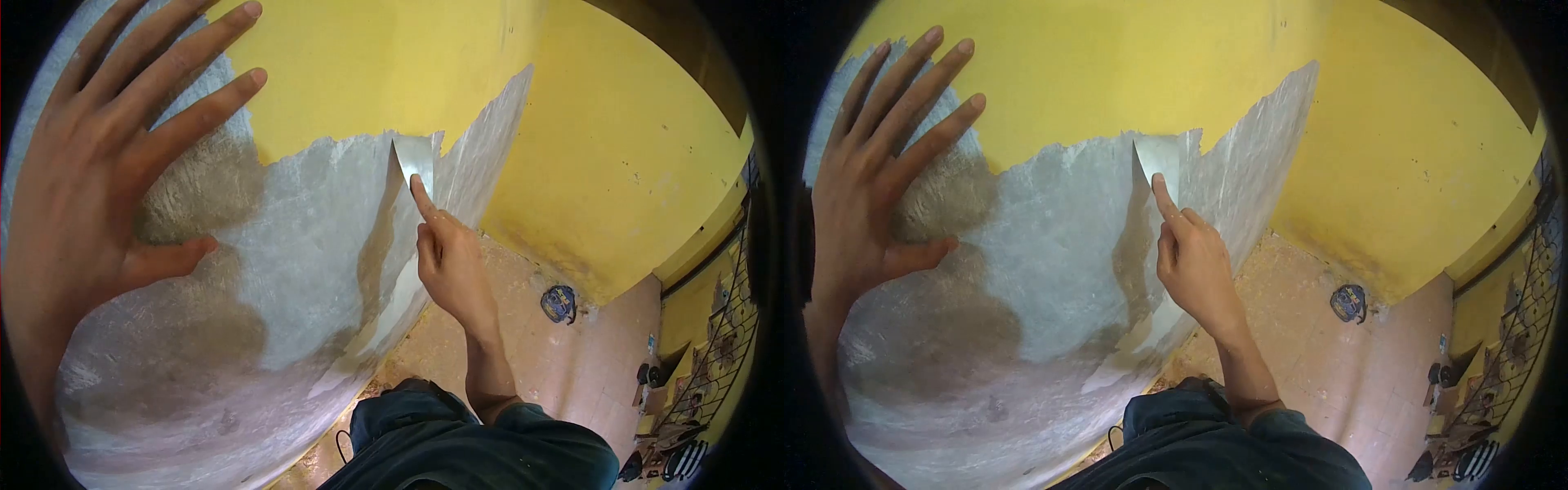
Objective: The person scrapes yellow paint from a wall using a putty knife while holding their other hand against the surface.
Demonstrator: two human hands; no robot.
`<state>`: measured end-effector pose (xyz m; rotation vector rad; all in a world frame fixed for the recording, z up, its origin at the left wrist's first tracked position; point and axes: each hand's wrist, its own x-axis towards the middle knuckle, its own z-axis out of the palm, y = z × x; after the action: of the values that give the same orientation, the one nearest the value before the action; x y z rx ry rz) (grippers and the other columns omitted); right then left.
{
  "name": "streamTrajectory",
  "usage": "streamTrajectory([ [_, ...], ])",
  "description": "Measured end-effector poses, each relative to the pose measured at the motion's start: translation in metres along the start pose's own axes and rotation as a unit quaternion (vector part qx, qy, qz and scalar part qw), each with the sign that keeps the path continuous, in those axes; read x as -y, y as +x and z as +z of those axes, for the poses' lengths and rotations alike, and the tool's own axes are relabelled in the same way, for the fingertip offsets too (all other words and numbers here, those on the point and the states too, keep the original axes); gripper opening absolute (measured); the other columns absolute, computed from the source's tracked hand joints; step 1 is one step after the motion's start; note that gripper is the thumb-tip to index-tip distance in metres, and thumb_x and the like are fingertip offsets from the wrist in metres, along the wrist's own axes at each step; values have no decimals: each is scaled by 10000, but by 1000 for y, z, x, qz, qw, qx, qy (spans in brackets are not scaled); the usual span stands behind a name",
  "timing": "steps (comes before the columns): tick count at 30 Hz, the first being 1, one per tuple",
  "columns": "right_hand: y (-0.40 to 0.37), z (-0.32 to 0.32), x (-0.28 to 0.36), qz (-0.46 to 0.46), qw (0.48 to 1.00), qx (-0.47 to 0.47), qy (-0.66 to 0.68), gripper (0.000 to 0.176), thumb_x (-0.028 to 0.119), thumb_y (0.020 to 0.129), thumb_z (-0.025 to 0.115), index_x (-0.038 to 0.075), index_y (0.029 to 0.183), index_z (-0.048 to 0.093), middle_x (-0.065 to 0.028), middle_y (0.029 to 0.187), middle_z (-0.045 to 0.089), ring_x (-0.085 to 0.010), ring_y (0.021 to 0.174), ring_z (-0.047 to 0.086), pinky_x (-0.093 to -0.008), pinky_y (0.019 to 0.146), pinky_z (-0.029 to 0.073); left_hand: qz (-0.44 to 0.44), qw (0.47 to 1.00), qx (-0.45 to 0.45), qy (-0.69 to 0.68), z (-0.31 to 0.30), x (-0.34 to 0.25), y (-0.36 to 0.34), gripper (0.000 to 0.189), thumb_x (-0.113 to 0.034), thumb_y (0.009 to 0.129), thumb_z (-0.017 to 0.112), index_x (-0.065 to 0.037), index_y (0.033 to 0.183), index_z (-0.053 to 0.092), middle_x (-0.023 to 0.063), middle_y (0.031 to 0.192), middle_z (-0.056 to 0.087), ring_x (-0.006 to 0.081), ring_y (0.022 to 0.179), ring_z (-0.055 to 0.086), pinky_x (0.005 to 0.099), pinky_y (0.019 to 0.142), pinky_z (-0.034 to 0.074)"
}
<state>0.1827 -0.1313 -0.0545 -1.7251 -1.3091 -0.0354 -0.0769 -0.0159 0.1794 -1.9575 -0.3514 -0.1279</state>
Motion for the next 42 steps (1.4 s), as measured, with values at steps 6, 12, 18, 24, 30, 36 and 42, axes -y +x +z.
streamTrajectory([
  [6, -5, 11, -2, 3, 999, -26, 40, 723, -40, 924, 553, 116, 1614, 406, -183, 797, 566, -343, 714, 581, -463, 713, 484, 27, 999, -41, 14, 13, 6, -2, 1018, -848, 721, 581, -298, 1570, 467, 68, 1705, 322, 303, 1596, 233, 587, 1313, 152],
  [12, -6, 12, -2, -28, 999, -42, -7, 725, -44, 925, 561, 130, 1613, 414, -180, 776, 543, -339, 699, 573, -464, 707, 480, 7, 1000, -10, 24, 2, 2, 0, 997, -849, 732, 563, -306, 1563, 478, 62, 1707, 319, 301, 1596, 234, 598, 1308, 148],
  [18, -3, 13, -4, -8, 999, -37, -21, 724, -35, 931, 571, 143, 1615, 413, -184, 789, 559, -347, 702, 585, -460, 707, 482, 22, 998, -47, 20, 15, 6, -2, 986, -883, 759, 495, -304, 1557, 488, 61, 1703, 328, 303, 1594, 237, 599, 1306, 152],
  [24, 6, 11, -7, -40, 996, -75, -13, 727, -38, 926, 565, 144, 1614, 417, -180, 789, 559, -349, 707, 589, -466, 716, 486, 28, 998, -53, 31, 13, 3, -2, 1003, -923, 781, 399, -300, 1564, 476, 71, 1701, 328, 310, 1593, 239, 593, 1306, 155],
  [30, 5, 15, -3, -21, 997, -70, 10, 718, -34, 930, 559, 135, 1613, 416, -181, 798, 565, -340, 719, 595, -456, 706, 488, 20, 999, -23, 40, 8, 2, -2, 1007, -924, 781, 404, -300, 1568, 468, 75, 1702, 323, 302, 1594, 235, 588, 1310, 150],
  [36, -3, 13, -1, -4, 999, -37, 5, 718, -36, 920, 557, 102, 1610, 412, -182, 796, 569, -347, 711, 599, -467, 701, 493, 20, 999, -40, 22, 13, 3, -4, 1012, -926, 773, 435, -296, 1565, 471, 68, 1705, 316, 298, 1595, 235, 593, 1310, 151],
  [42, -4, 17, -3, -35, 997, -64, -29, 720, -28, 920, 571, 124, 1608, 424, -178, 765, 551, -358, 700, 594, -475, 691, 492, 9, 1000, -13, 20, 6, -2, -2, 996, -872, 742, 537, -303, 1558, 484, 63, 1704, 323, 297, 1592, 244, 580, 1315, 155],
])
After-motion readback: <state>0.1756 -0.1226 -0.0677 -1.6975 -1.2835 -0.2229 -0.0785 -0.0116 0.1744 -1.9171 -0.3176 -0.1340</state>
